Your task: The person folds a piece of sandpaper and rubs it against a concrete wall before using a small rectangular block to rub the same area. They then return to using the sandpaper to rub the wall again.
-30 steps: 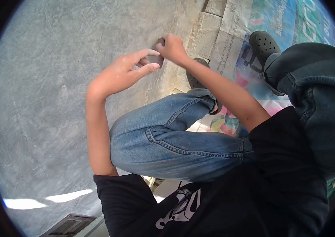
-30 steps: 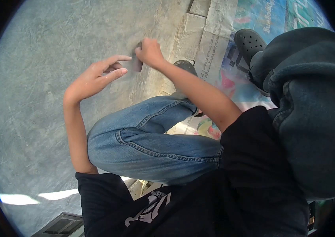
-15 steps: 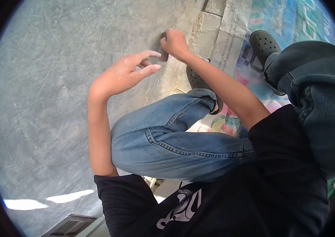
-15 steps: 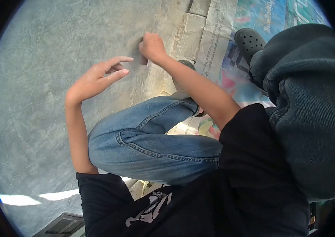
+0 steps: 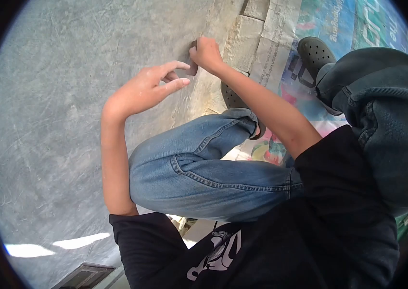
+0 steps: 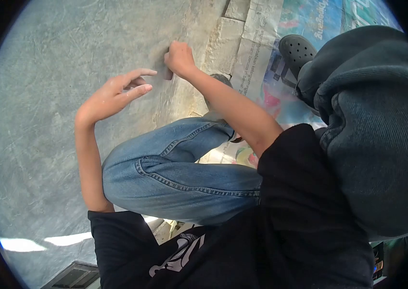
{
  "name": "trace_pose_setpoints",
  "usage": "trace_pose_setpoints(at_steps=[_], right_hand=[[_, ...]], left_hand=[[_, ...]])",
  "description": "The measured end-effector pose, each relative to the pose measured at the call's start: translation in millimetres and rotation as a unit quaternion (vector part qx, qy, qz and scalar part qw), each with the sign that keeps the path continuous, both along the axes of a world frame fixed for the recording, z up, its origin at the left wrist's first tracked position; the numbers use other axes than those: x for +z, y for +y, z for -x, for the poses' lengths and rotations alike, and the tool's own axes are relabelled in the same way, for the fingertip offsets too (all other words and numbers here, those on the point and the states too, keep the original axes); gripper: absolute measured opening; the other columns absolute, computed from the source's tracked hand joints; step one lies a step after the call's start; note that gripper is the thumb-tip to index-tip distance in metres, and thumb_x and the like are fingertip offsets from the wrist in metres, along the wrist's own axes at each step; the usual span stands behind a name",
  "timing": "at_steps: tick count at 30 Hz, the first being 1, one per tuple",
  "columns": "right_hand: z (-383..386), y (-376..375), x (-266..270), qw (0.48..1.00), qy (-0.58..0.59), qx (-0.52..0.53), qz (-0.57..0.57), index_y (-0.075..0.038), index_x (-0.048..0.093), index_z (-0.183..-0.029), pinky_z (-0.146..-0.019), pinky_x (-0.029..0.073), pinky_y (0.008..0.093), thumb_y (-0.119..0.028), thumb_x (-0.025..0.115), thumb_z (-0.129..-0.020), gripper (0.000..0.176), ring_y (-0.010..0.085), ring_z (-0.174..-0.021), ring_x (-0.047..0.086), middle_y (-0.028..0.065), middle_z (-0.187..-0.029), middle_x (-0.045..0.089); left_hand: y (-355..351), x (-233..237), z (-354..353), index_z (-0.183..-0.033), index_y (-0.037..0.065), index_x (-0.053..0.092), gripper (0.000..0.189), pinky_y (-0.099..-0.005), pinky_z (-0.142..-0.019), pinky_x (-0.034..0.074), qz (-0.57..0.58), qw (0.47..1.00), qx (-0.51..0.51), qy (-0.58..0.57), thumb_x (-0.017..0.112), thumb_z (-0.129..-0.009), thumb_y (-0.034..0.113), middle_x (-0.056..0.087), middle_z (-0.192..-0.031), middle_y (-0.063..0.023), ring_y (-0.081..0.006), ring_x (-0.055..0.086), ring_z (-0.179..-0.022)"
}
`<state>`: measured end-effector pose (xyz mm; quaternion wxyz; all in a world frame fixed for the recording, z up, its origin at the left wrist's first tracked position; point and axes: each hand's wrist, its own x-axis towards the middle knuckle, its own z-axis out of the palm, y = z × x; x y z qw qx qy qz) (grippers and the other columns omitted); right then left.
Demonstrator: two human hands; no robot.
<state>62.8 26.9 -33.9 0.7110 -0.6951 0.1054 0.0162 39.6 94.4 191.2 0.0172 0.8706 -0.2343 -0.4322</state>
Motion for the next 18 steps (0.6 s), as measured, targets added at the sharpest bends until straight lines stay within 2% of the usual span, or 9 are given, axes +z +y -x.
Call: trace_pose_setpoints(at_steps=[1,3,4,8,11,13,18], right_hand=[[-1,3,2,1.0,-0.003,-0.004,0.001,0.01,0.061,-0.066,-0.069,0.051,0.0467,-0.007,0.057,-0.066,0.017,0.0455,-0.073,0.061,0.0317,-0.074,0.059],[4,15,11,0.988,-0.073,-0.059,0.119,0.009,0.061,-0.066,-0.068,0.051,0.0456,-0.006,0.057,-0.066,0.016,0.0446,-0.072,0.061,0.0313,-0.072,0.059],[3,13,14,0.986,-0.065,-0.076,0.133,0.009,0.062,-0.067,-0.067,0.052,0.0449,-0.006,0.057,-0.066,0.015,0.044,-0.072,0.061,0.0308,-0.071,0.059],[6,14,16,0.991,-0.034,-0.06,0.111,0.009,0.062,-0.068,-0.068,0.051,0.0454,-0.006,0.058,-0.067,0.015,0.0437,-0.073,0.062,0.0305,-0.071,0.059],[5,17,17,0.988,-0.075,-0.042,0.129,0.009,0.061,-0.069,-0.068,0.051,0.0454,-0.006,0.058,-0.067,0.015,0.0432,-0.074,0.062,0.0307,-0.072,0.059],[3,16,19,0.994,-0.023,-0.043,0.095,0.008,0.062,-0.071,-0.069,0.051,0.0457,-0.006,0.059,-0.066,0.015,0.0434,-0.074,0.062,0.0308,-0.074,0.06],[0,19,12,0.992,0.015,-0.078,0.102,0.007,0.063,-0.071,-0.072,0.051,0.0443,-0.008,0.059,-0.067,0.016,0.0418,-0.079,0.063,0.0296,-0.078,0.061]], left_hand=[[-4,2,-2,-0.124,0.014,0.052,0.038,-0.0348,-0.083,0.046,0.007,1.0,-0.005,-0.012,0.054,-0.091,0.032,0.063,-0.098,-0.0109,-0.0218,0.058,-0.094],[-4,1,-2,-0.124,0.014,0.052,0.039,-0.0349,-0.083,0.046,0.0,1.0,0.002,0.006,0.054,-0.091,0.032,0.063,-0.099,-0.0112,-0.0221,0.058,-0.095],[-4,1,-3,-0.124,0.014,0.053,0.039,-0.0351,-0.083,0.046,-0.008,1.0,0.012,0.026,0.054,-0.09,0.033,0.063,-0.1,-0.0114,-0.0223,0.058,-0.096],[-3,1,-4,-0.124,0.014,0.053,0.039,-0.0356,-0.085,0.046,-0.008,1.0,0.005,0.006,0.054,-0.091,0.033,0.063,-0.101,-0.0116,-0.0229,0.058,-0.098],[-3,1,-6,-0.124,0.014,0.053,0.039,-0.0362,-0.086,0.046,0.002,1.0,0.007,0.01,0.054,-0.091,0.033,0.063,-0.102,-0.0118,-0.0235,0.058,-0.098],[-2,0,-4,-0.124,0.014,0.053,0.038,-0.0365,-0.088,0.046,0.003,1.0,0.013,0.01,0.053,-0.091,0.032,0.063,-0.102,-0.0118,-0.0236,0.058,-0.099],[-4,-2,-3,-0.124,0.014,0.053,0.039,-0.0354,-0.086,0.046,-0.033,0.999,0.018,-0.009,0.054,-0.09,0.034,0.063,-0.1,-0.0112,-0.0221,0.058,-0.096]])
